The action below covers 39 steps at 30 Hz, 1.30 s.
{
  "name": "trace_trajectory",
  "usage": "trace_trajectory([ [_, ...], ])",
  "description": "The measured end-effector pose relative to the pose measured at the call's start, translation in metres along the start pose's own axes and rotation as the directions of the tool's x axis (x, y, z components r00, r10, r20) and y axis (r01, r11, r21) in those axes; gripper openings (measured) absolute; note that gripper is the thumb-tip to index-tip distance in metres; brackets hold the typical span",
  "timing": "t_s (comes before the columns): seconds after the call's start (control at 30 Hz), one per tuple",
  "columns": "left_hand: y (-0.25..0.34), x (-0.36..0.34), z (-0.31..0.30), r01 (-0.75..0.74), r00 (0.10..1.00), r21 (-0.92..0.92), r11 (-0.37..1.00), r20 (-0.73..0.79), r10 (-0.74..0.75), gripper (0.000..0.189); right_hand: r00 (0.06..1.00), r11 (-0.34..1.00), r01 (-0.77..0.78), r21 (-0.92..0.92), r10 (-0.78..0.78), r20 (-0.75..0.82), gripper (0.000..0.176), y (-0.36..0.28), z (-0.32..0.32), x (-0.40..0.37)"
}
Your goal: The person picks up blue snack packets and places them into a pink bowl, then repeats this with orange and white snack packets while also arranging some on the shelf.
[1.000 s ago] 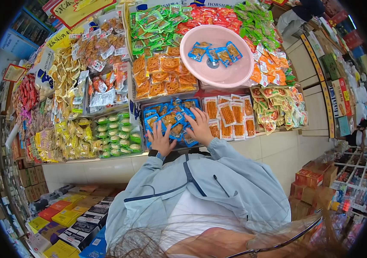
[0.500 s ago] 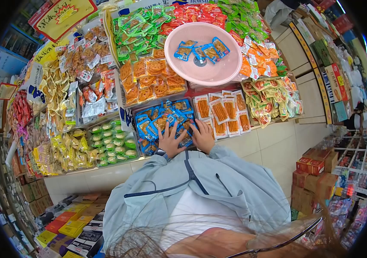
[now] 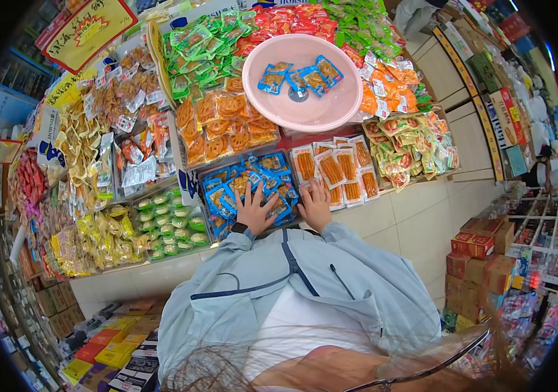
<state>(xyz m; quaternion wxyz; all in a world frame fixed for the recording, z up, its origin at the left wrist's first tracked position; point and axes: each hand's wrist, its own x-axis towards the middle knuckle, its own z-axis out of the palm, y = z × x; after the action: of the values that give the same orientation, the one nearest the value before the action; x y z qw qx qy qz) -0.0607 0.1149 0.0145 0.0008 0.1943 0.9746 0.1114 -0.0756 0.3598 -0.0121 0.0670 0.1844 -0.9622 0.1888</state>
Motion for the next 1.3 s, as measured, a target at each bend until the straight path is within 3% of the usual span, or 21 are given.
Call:
trace_trajectory([
  [0.17, 0.010, 0.006, -0.020, 0.070, 0.991, -0.027, 0.997, 0.112, -0.067, 0.075, 0.999, 0.999, -0.033, 0.020, 0.033, -0.001, 0.065, -0.001, -0.005, 0.002],
  [0.27, 0.015, 0.012, -0.025, 0.011, 0.996, -0.055, 0.998, 0.086, -0.007, 0.079, 0.997, 0.998, -0.057, -0.021, 0.056, -0.047, 0.066, 0.019, 0.008, -0.003],
  [0.4, 0.019, 0.051, -0.048, 0.027, 0.975, -0.090, 0.996, -0.215, -0.047, 0.077, 0.985, 0.981, -0.164, -0.106, 0.156, -0.078, 0.072, 0.026, -0.014, -0.001],
  [0.43, 0.021, 0.071, -0.061, 0.014, 0.915, -0.067, 0.998, -0.402, -0.040, 0.075, 0.983, 0.976, -0.180, -0.124, 0.174, -0.056, 0.074, 0.029, -0.021, -0.001],
  [0.57, -0.002, 0.165, -0.124, -0.026, 0.840, -0.036, 0.999, -0.542, 0.002, 0.063, 0.974, 0.970, -0.218, -0.111, 0.223, 0.032, 0.082, 0.045, -0.030, 0.007],
  [0.63, -0.030, 0.221, -0.121, -0.001, 0.868, 0.011, 1.000, -0.497, 0.006, 0.055, 0.967, 0.964, -0.236, -0.124, 0.246, 0.070, 0.084, 0.046, -0.034, 0.019],
  [0.67, -0.035, 0.249, -0.134, 0.102, 0.976, 0.074, 0.992, -0.202, -0.085, 0.052, 0.963, 0.961, -0.244, -0.130, 0.256, 0.086, 0.085, 0.048, -0.035, 0.026],
  [0.7, -0.039, 0.274, -0.148, 0.179, 0.975, 0.168, 0.969, 0.104, -0.198, 0.050, 0.960, 0.962, -0.253, -0.102, 0.263, 0.098, 0.087, 0.055, -0.027, 0.029],
  [0.8, -0.054, 0.328, -0.129, 0.129, 0.936, 0.290, 0.948, 0.281, -0.213, 0.046, 0.949, 0.957, -0.271, -0.104, 0.284, 0.139, 0.087, 0.058, -0.021, 0.030],
  [0.97, -0.057, 0.376, -0.078, 0.280, 0.942, 0.261, 0.924, 0.111, -0.316, 0.068, 0.949, 0.959, -0.271, -0.084, 0.281, 0.143, 0.089, 0.063, -0.018, 0.028],
  [1.17, -0.059, 0.388, -0.086, 0.354, 0.897, 0.190, 0.916, 0.208, -0.390, 0.063, 0.955, 0.961, -0.271, -0.061, 0.276, 0.107, 0.086, 0.064, -0.013, 0.027],
  [1.27, -0.065, 0.391, -0.082, 0.282, 0.909, 0.165, 0.945, 0.269, -0.318, 0.057, 0.943, 0.954, -0.291, -0.065, 0.298, 0.150, 0.086, 0.065, -0.012, 0.028],
  [1.3, -0.061, 0.384, -0.088, 0.247, 0.944, 0.100, 0.964, 0.202, -0.262, 0.056, 0.945, 0.956, -0.287, -0.067, 0.294, 0.142, 0.086, 0.066, -0.012, 0.028],
])
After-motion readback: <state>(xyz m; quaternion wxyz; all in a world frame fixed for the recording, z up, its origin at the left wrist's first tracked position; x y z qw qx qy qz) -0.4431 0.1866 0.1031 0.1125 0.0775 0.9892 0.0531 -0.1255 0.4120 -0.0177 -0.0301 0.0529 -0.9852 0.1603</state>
